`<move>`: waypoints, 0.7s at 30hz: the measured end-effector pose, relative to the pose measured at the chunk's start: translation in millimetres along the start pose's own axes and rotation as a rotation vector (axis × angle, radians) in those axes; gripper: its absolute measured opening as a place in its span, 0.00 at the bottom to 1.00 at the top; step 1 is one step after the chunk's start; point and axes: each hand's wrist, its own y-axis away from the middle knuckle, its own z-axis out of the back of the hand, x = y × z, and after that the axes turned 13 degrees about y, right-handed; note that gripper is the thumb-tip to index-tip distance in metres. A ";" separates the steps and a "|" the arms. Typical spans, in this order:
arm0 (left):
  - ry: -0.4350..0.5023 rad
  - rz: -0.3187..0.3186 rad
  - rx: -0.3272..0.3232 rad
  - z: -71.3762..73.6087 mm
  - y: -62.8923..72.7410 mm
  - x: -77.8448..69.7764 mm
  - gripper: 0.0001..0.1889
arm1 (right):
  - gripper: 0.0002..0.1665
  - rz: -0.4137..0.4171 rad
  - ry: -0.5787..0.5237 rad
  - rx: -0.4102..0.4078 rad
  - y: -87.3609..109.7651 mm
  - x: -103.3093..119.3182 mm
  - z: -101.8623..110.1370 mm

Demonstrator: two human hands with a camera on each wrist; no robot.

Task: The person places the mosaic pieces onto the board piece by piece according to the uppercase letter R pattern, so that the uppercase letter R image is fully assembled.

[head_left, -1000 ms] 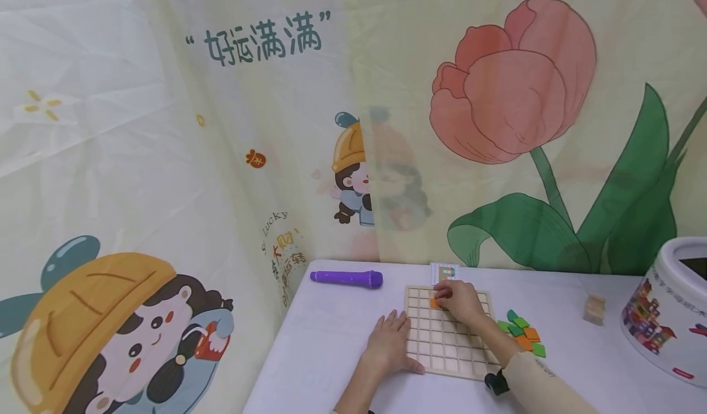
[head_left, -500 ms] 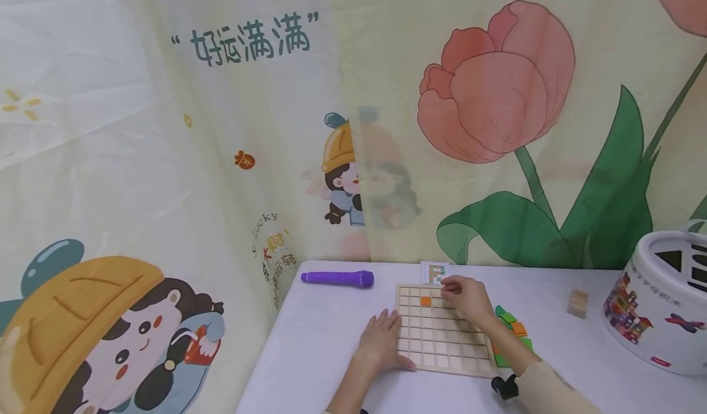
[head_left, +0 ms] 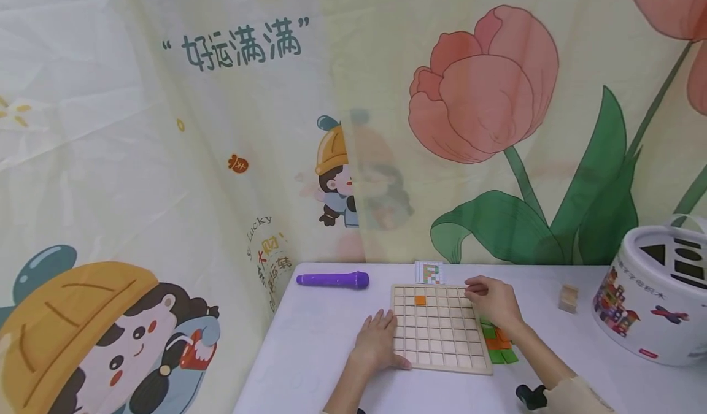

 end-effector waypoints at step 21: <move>-0.028 0.003 -0.003 -3.6 -0.9 1.3 0.60 | 0.21 -0.201 0.183 0.080 25.8 -50.7 23.9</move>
